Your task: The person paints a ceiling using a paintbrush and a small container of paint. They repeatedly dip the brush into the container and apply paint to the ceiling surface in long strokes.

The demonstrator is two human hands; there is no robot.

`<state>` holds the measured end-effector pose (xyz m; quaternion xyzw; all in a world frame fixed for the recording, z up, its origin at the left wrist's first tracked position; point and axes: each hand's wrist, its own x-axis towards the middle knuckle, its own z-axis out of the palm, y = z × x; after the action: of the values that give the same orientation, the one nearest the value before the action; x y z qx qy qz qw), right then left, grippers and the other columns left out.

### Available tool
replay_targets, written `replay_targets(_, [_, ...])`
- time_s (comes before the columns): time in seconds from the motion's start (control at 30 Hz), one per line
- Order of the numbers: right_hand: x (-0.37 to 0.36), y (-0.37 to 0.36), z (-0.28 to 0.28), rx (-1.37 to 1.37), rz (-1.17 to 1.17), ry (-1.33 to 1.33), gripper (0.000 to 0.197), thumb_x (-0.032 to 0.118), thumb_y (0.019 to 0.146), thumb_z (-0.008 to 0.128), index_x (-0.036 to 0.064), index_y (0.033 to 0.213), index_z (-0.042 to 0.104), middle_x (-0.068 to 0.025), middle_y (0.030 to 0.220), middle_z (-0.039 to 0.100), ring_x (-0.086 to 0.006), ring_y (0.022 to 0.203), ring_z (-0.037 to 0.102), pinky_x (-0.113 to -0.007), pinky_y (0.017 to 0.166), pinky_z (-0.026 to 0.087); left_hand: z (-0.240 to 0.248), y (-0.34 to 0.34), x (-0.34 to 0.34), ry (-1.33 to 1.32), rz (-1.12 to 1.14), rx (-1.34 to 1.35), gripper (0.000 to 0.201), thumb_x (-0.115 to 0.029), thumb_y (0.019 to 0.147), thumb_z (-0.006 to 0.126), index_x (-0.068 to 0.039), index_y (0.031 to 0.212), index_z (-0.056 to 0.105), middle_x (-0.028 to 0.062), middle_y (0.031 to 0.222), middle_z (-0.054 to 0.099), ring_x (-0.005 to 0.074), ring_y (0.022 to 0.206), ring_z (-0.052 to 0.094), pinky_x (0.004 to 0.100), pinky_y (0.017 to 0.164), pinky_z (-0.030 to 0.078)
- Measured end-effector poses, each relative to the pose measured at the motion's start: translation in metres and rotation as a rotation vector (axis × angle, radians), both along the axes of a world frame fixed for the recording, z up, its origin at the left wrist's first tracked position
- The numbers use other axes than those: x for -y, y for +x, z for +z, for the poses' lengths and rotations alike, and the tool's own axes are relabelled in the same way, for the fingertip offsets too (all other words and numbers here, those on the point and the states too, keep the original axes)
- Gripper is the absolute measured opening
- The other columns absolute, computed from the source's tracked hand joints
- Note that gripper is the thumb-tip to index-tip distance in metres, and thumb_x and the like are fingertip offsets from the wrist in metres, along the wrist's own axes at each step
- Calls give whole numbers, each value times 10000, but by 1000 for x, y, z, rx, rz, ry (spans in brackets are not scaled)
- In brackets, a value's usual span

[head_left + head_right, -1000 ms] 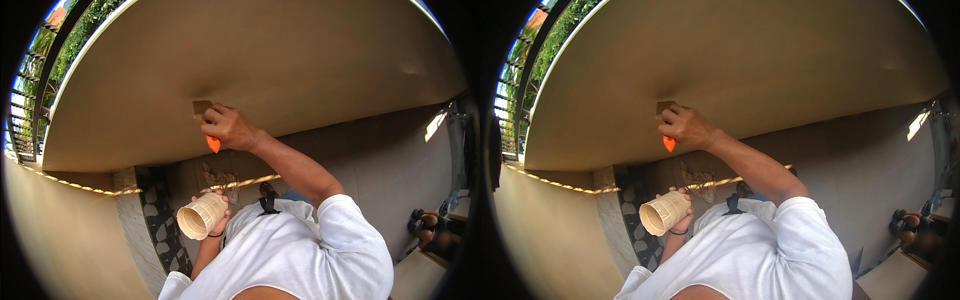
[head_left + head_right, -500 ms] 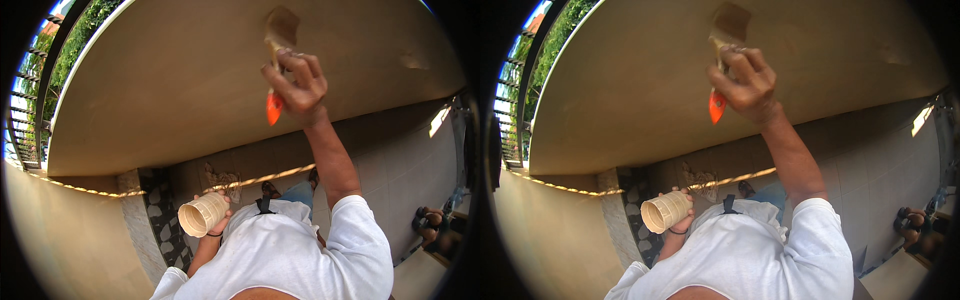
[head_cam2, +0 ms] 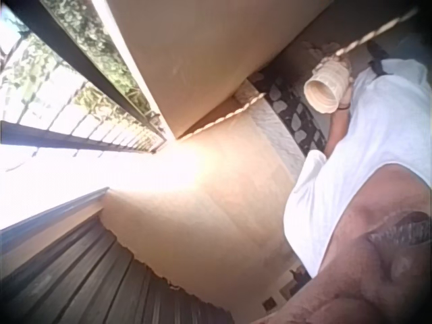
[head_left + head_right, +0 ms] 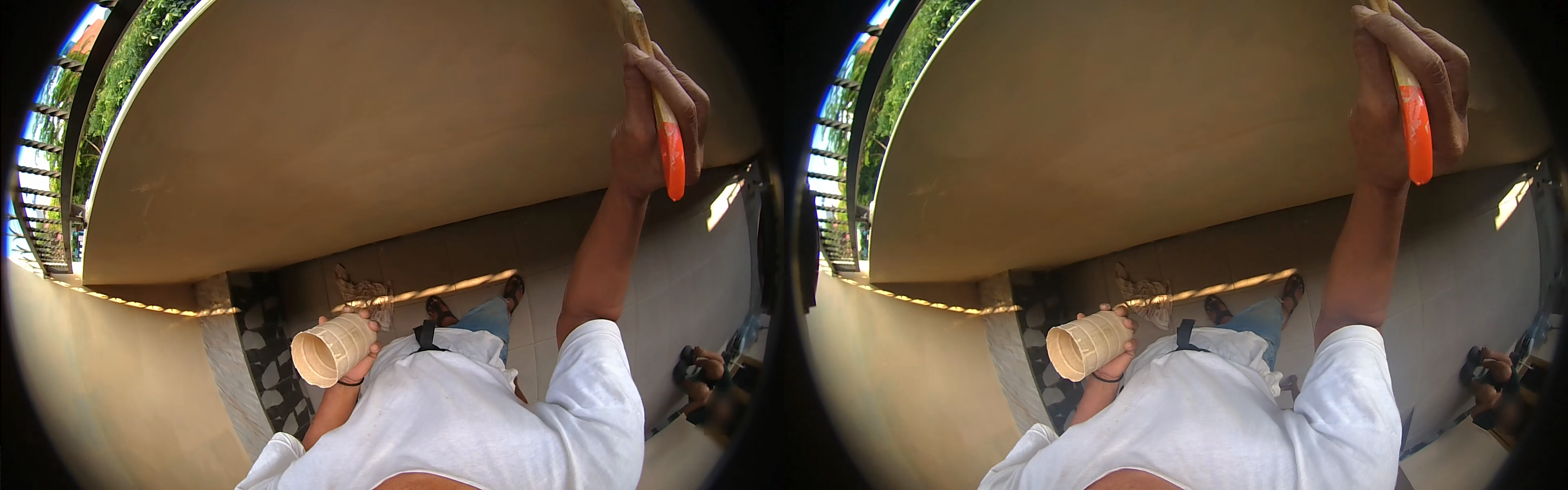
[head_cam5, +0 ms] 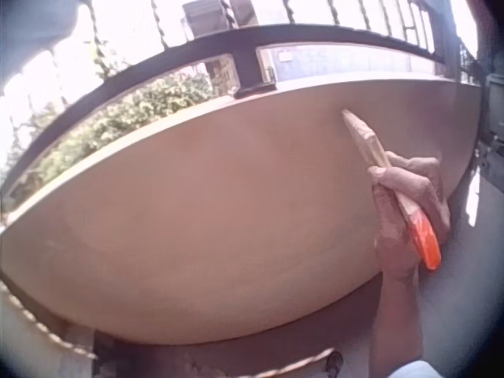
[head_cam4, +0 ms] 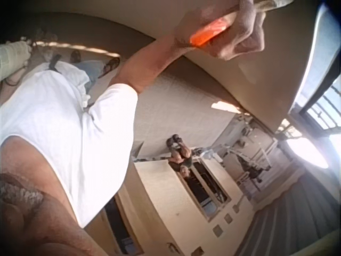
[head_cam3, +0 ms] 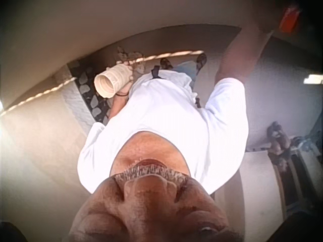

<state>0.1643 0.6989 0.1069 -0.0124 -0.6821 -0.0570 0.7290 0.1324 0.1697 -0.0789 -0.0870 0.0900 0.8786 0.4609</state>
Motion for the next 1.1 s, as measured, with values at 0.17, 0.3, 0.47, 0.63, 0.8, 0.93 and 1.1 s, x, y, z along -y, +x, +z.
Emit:
replay_targets(0.17, [126, -69, -61, 207, 163, -205, 298, 36, 623, 797, 136, 904, 799, -90, 1008, 705, -227, 855, 660, -351, 746, 602, -3, 1, -7, 38, 1, 12, 576, -633, 1024, 544, -176, 1371, 598, 128, 1396, 567, 348, 1302, 536, 545, 915, 569])
replay_targets(0.3, [228, -110, -117, 447, 631, -70, 210, 112, 647, 780, 134, 822, 665, -89, 976, 654, -249, 872, 675, -345, 730, 611, -4, 3, -8, 63, 5, -12, 584, -644, 1023, 539, -178, 1370, 600, 129, 1403, 564, 347, 1306, 536, 540, 929, 569])
replay_targets(0.47, [176, -118, -79, 632, 715, -193, 205, 52, 682, 768, 126, 849, 676, -41, 928, 648, -239, 815, 671, -349, 639, 562, -16, 3, 1, 88, 54, -24, 583, -644, 1033, 518, -179, 1377, 594, 133, 1424, 537, 355, 1316, 532, 551, 937, 564])
replay_targets(0.63, [95, -83, -24, 255, 507, -120, 258, -49, 735, 876, 79, 925, 757, -61, 906, 700, -197, 840, 710, -286, 622, 554, -34, 7, 23, 79, 112, -28, 571, -620, 1051, 502, -170, 1393, 581, 142, 1422, 532, 361, 1352, 505, 572, 945, 556])
replay_targets(0.8, [133, -86, -39, 88, 98, -12, 256, 3, 703, 901, 130, 908, 814, -70, 1048, 715, -198, 858, 681, -320, 712, 595, -46, 9, 37, 74, 164, -19, 575, -614, 1058, 490, -156, 1397, 573, 155, 1433, 532, 370, 1359, 507, 577, 951, 559])
replay_targets(0.93, [218, -139, -115, 316, 269, -18, 271, 120, 616, 779, 164, 882, 756, -81, 1034, 673, -241, 899, 644, -335, 748, 590, -51, 7, 37, 76, 185, -61, 570, -610, 1066, 474, -159, 1404, 561, 155, 1438, 531, 376, 1349, 527, 578, 940, 564])
replay_targets(1.1, [274, -157, -191, 604, 700, -86, 246, 85, 645, 744, 156, 877, 702, -70, 1000, 656, -250, 890, 669, -356, 651, 580, -53, 7, 36, 76, 207, -82, 567, -608, 1068, 468, -159, 1403, 556, 152, 1421, 531, 378, 1339, 537, 580, 933, 565])
